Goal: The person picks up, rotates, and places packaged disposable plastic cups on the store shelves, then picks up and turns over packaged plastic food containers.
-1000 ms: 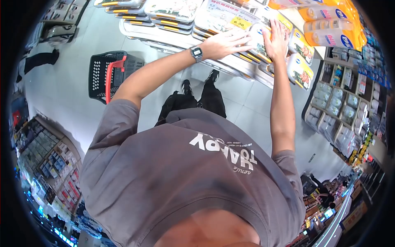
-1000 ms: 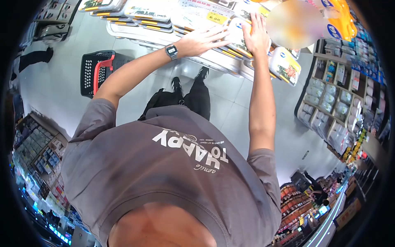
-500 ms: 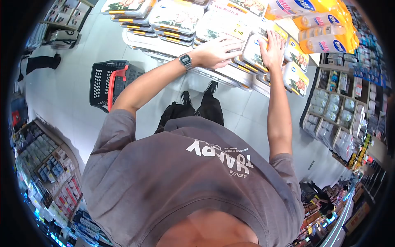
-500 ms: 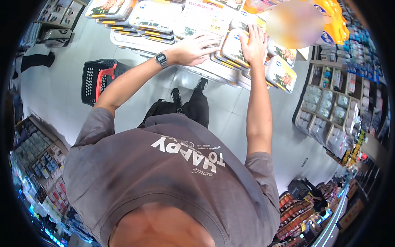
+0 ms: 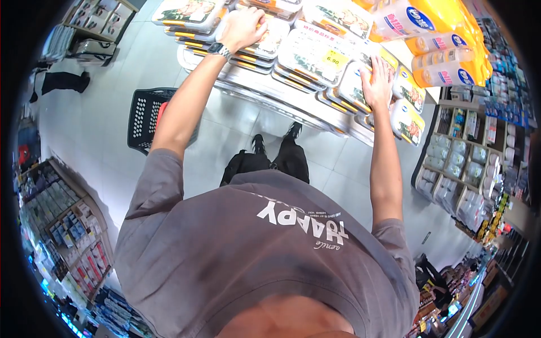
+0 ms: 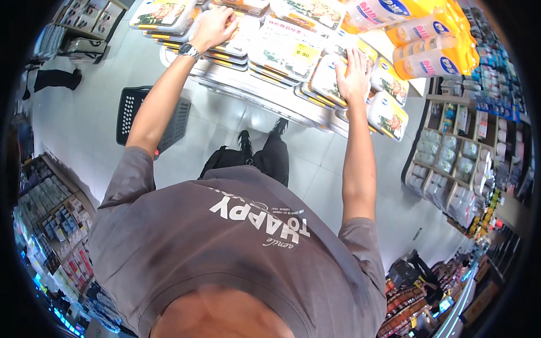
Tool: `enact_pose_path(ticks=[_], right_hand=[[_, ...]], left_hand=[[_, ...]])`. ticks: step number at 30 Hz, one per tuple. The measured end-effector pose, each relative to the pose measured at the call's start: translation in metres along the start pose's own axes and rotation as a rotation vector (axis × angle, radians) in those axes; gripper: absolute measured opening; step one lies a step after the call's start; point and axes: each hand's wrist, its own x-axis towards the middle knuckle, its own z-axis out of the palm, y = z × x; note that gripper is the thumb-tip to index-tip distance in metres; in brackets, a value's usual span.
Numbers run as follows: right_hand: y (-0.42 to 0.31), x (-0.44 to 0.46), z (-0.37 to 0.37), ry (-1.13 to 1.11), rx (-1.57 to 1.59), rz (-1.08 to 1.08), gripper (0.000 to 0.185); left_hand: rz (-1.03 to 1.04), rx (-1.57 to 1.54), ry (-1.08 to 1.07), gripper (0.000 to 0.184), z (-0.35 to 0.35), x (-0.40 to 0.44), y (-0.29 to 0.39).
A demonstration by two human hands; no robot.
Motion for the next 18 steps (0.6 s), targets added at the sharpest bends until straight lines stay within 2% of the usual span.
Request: enact_pose_path(ticks=[1, 5, 14, 18], right_hand=[[-0.0003, 0.0003, -0.0004, -0.005, 0.024, 0.000, 0.068], [0.0012, -0.0010, -0.0002, 0.006, -0.014, -0.017, 0.067], [-0.0049, 0.0007, -0.0070, 0.003, 0.011, -0.024, 0.066], [-0.0027, 0.0002, -0.0041, 0.008, 0.020, -0.020, 0.066]], left_hand=[[-0.059, -0.036, -0.019, 0.026, 0.0021, 0.0009, -0.0002], [-0.115, 0.057, -0.098, 0.029, 0.0093, 0.0041, 0.0022], [-0.125, 0.089, -0.145, 0.031, 0.0087, 0.0037, 0.0028], [-0.100, 0.089, -0.091, 0.031, 0.0118, 0.0022, 0.0027]])
